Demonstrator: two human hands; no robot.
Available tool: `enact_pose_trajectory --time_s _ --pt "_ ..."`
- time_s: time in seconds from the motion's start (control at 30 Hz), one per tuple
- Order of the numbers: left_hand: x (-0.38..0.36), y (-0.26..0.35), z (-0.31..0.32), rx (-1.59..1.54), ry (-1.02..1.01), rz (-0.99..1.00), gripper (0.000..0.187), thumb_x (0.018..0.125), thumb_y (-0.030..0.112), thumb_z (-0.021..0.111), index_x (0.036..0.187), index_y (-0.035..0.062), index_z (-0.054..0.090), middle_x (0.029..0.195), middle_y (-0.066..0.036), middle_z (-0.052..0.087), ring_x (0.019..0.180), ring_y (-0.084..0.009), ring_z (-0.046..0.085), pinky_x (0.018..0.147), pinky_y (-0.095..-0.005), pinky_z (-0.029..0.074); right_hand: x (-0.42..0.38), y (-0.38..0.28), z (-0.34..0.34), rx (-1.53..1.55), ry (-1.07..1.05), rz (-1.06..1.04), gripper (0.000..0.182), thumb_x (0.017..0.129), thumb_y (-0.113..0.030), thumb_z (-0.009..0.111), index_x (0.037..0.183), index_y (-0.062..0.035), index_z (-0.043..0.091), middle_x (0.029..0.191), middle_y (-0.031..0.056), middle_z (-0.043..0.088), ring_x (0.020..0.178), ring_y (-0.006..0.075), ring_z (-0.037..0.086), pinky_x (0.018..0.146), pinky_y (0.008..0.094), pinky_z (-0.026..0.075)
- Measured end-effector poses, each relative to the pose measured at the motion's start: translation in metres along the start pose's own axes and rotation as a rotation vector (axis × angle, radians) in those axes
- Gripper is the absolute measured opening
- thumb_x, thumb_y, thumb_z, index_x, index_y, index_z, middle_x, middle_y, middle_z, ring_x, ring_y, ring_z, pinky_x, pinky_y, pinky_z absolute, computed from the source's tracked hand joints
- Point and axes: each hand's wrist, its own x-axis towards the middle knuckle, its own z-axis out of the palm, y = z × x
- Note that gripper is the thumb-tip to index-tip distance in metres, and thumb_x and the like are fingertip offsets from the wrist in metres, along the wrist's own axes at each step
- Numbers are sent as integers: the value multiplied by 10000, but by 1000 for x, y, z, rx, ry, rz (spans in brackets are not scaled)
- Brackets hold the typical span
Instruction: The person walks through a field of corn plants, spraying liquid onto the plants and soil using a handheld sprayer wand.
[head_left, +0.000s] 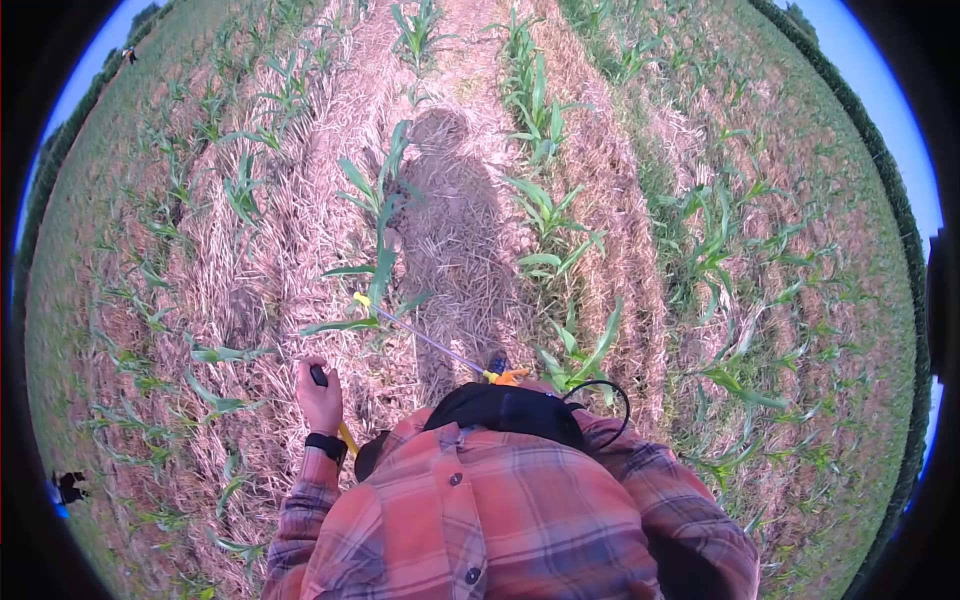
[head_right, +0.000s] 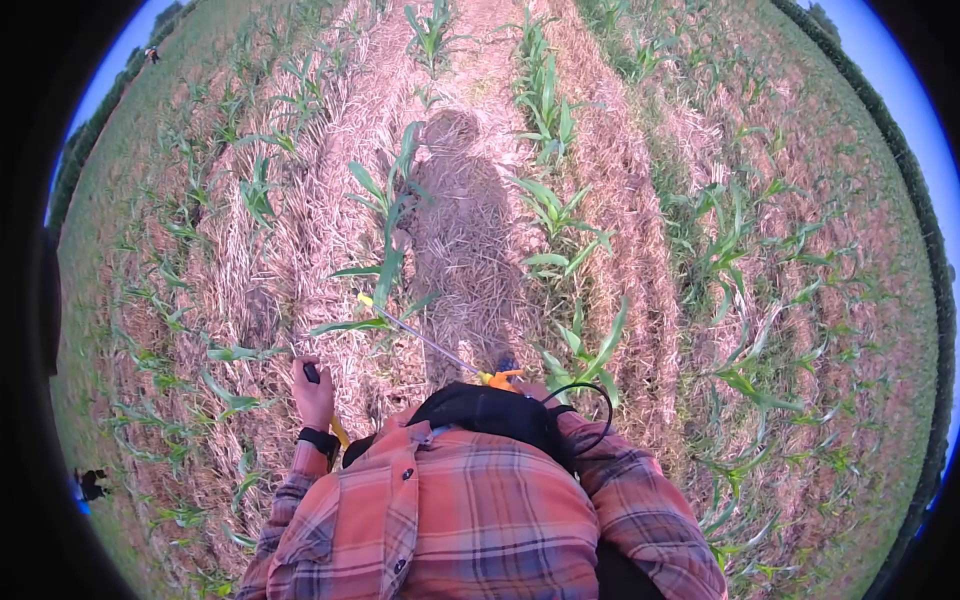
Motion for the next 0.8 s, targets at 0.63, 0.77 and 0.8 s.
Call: enact_pose_trajectory --time_s 0.63,0.77,0.8 --pt "82 103 118 73 -116 123 174 705 5 539 850 52 457 585 -70 426 501 -138 418 481 -287 359 -42 97 -133 1060 1072 619 163 814 -253 519 747 -109 483 524 -1 435 348 100 359 301 238 253" --pt "92 95 123 106 -98 182 186 699 18 556 853 58 458 592 -87 447 501 -168 445 491 -301 374 -43 100 -155 1123 1309 556 213 793 -246 517 684 -66 484 459 14 407 313 117 375 275 238 285" --pt "95 93 124 121 -87 208 188 699 23 560 853 59 459 595 -95 455 502 -181 455 495 -308 378 -41 97 -158 1061 1368 580 210 797 -251 516 697 -67 493 467 18 415 317 118 380 277 238 288"
